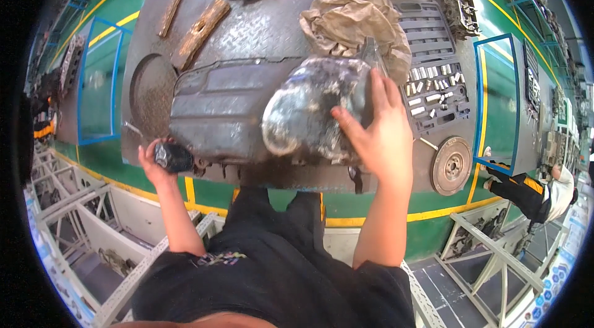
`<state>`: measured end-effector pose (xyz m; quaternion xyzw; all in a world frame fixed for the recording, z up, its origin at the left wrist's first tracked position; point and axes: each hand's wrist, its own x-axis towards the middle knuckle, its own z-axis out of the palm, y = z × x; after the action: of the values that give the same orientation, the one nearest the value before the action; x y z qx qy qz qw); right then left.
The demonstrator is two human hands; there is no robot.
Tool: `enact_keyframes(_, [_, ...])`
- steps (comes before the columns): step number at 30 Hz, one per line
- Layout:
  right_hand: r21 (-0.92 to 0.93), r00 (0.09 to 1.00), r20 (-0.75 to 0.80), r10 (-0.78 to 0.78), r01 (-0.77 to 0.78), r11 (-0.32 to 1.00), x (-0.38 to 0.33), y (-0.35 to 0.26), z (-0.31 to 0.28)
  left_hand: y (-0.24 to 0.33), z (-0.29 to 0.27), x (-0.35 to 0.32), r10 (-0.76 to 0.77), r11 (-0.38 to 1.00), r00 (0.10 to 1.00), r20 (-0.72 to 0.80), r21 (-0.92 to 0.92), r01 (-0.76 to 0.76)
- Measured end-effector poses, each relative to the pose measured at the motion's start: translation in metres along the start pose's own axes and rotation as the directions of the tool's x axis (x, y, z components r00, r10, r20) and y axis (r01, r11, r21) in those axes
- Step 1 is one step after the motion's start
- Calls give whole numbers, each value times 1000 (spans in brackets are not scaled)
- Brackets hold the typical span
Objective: Disassembling and inspecting an engine block and related mounting brackets on a workbench.
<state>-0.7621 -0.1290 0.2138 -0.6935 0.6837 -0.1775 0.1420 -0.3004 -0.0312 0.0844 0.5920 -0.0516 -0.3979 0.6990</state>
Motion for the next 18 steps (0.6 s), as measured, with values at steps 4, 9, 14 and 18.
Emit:
enact_keyframes(4, [21,999,-25,-35,35,999,-14,5,5,0,17,24,83,996,997,1,23,-83])
enact_keyframes(9, [-23,993,-22,119,-119,993,-6,-11,8,2,72,89,32,994,990,136,102,-46])
enact_keyframes(14, [359,964,-176,199,-125,925,-18,0,22,0,159,155,160,909,866,474,270,-316])
enact_keyframes(18, [668,834,-408,371,-4,744,-46,5,73,41,226,169,-87,489,638,765,591,-642])
